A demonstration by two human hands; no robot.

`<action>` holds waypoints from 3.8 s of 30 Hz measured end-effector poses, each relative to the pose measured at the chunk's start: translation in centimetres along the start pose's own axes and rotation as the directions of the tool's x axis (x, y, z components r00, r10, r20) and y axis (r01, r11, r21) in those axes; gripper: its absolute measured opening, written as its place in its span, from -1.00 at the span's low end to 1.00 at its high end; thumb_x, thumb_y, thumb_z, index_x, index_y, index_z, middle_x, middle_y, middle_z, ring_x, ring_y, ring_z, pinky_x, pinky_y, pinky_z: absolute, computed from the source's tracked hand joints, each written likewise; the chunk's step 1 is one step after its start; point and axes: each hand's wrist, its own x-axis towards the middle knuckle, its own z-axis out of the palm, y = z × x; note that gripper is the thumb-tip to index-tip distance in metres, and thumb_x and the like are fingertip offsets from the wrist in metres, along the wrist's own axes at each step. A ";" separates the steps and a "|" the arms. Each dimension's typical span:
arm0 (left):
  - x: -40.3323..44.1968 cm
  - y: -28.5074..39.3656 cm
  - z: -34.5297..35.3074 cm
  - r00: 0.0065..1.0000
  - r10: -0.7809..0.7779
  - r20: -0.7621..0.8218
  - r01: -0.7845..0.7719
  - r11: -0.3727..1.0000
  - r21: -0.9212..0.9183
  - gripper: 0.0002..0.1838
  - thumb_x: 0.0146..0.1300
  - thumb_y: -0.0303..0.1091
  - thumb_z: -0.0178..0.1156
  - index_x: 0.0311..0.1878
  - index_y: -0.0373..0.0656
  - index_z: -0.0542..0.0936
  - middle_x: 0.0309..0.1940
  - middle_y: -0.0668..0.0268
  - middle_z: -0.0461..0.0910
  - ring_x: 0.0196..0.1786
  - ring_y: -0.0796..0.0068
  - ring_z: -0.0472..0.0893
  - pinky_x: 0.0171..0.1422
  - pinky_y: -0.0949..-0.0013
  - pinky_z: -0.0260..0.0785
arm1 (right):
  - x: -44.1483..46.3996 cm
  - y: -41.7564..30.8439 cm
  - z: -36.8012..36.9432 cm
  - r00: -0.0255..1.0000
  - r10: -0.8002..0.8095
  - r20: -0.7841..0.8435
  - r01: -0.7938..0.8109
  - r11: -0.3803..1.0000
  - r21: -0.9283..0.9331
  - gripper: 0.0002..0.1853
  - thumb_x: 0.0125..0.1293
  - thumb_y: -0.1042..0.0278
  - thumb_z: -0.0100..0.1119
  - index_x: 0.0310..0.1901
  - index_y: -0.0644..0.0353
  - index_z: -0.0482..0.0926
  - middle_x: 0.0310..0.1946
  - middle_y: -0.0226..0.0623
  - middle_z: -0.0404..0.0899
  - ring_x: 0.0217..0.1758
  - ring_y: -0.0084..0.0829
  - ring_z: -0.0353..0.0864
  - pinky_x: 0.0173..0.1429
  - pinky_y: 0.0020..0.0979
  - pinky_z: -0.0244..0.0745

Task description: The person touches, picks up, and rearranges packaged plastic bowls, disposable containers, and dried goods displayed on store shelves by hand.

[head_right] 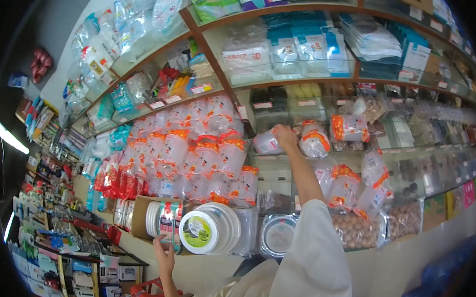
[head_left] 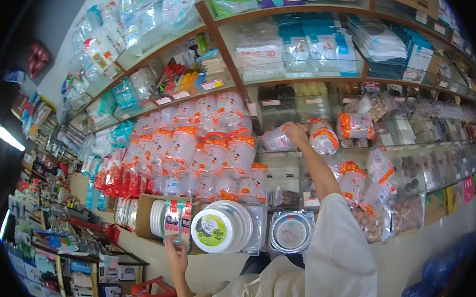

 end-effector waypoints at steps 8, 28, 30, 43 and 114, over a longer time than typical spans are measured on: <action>-6.9 -1.1 -4.4 0.956 -0.228 -0.186 0.234 0.972 0.012 -0.66 0.08 -0.63 0.04 -0.03 -0.21 0.38 -0.11 0.26 0.37 -0.36 0.53 0.46 -0.34 0.50 0.33 | 2.2 1.9 -0.6 0.984 0.158 -0.079 -0.149 0.983 0.110 -0.82 0.03 0.33 0.23 -0.30 0.11 0.53 -0.29 -0.11 0.51 -0.19 -0.11 0.49 -0.08 -0.21 0.38; 5.1 13.4 10.7 0.729 0.216 0.649 0.630 0.161 -0.760 -0.35 0.24 -0.21 0.07 0.32 -0.10 0.03 0.22 0.20 0.23 0.17 0.33 0.37 0.17 0.24 0.30 | -28.7 -24.2 -7.2 0.874 -0.401 -0.273 0.479 0.806 0.348 -0.74 -0.14 0.64 0.26 -0.35 0.10 0.61 -0.05 -0.16 0.26 -0.01 -0.28 0.41 -0.01 -0.36 0.41; 5.1 13.1 11.6 0.717 0.193 0.669 0.673 0.056 -0.737 -0.31 0.22 -0.18 0.09 0.33 -0.08 -0.01 0.24 0.21 0.21 0.20 0.33 0.34 0.20 0.21 0.28 | -30.8 -24.6 -6.7 0.875 -0.476 -0.084 0.477 0.822 0.312 -0.70 -0.11 0.64 0.23 -0.29 0.08 0.61 -0.06 -0.16 0.29 -0.03 -0.29 0.42 -0.01 -0.36 0.42; 8.2 7.7 7.8 0.909 0.105 0.403 0.395 0.094 -0.914 -0.26 0.04 -0.50 0.21 0.26 -0.20 0.05 0.09 0.16 0.33 0.17 0.29 0.36 0.25 0.21 0.24 | -30.0 -31.5 -4.0 0.988 -0.097 0.120 -0.010 0.736 0.677 -0.40 0.05 0.62 0.16 0.16 0.16 0.21 0.14 -0.10 0.20 0.12 -0.27 0.38 0.02 -0.33 0.44; 26.8 -8.0 17.3 0.834 0.157 0.529 0.444 0.377 -0.813 -0.80 0.18 -0.35 0.05 -0.17 -0.20 0.53 -0.29 0.32 0.59 -0.38 0.62 0.54 -0.40 0.58 0.29 | -0.4 -27.5 19.2 0.998 0.056 -0.028 -0.043 0.943 0.330 -0.25 0.13 0.03 0.18 0.26 0.26 0.17 0.14 0.06 0.30 0.23 -0.21 0.26 0.25 -0.32 0.18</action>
